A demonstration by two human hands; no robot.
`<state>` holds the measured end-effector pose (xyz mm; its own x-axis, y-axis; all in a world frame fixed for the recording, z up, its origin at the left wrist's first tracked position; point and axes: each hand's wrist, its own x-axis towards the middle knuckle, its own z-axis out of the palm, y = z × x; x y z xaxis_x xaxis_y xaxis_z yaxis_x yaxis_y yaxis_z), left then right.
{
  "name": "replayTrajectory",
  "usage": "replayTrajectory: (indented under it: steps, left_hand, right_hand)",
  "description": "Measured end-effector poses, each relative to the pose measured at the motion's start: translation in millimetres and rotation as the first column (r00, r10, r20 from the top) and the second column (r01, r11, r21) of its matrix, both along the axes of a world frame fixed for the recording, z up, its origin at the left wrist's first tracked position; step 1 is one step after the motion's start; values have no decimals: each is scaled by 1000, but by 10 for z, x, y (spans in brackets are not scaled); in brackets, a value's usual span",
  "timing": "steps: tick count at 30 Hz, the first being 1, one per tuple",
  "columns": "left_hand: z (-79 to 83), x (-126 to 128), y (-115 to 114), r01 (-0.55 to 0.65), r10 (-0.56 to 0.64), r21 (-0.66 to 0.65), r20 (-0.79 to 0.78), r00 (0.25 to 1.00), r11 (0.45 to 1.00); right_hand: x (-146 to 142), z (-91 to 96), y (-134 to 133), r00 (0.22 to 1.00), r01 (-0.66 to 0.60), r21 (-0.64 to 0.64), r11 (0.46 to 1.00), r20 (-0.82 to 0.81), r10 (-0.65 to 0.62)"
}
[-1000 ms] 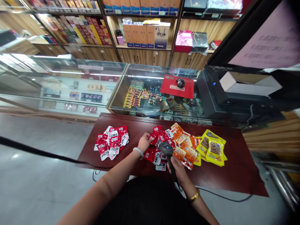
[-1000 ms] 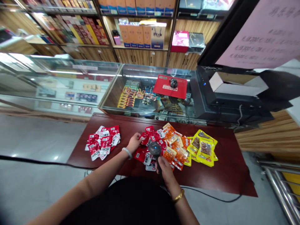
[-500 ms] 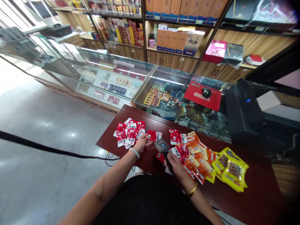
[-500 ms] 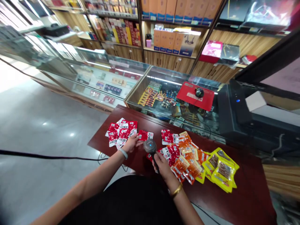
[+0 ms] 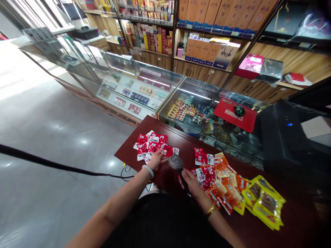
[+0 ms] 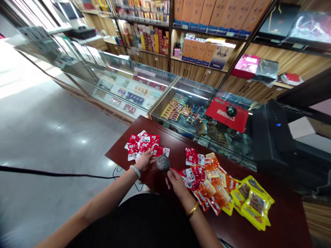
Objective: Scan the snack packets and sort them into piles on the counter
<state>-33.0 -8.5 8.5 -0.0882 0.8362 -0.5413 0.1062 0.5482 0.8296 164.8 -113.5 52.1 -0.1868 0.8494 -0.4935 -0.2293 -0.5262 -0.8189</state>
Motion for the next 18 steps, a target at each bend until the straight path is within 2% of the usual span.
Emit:
replayTrajectory:
  steps: [3, 5, 7, 9, 11, 13, 15, 18]
  left_hand:
    - [24, -148, 139, -132, 139, -50, 200, 970, 990]
    - [31, -254, 265, -242, 247, -51, 243, 938, 969]
    - [20, -352, 386, -321, 319, -33, 243, 916, 947]
    - [-6, -444, 474, -353, 348, -5, 181, 920, 935]
    - [-33, -542, 514, -315, 314, 39, 38, 949, 948]
    - [-47, -648, 515, -203, 221, 109, -196, 955, 973]
    - [-38, -737, 504, -66, 147, 186, -467, 872, 980]
    - [7, -709, 512, 86, 171, 302, -728, 664, 950]
  right_hand:
    - [7, -12, -17, 1000, 8, 3, 1000, 19, -8]
    - [24, -25, -34, 999, 23, -2, 1000, 34, -22]
    - [50, -41, -58, 998, 43, -12, 999, 48, -42]
    - [85, -59, -90, 997, 59, -17, 998, 54, -58]
    - [130, -76, -131, 996, 74, -16, 997, 51, -73]
    - [186, -86, -180, 994, 98, -17, 995, 47, -97]
    - [255, -84, -235, 989, 140, -32, 990, 46, -139]
    - [387, -64, -321, 977, 209, -40, 977, 55, -206]
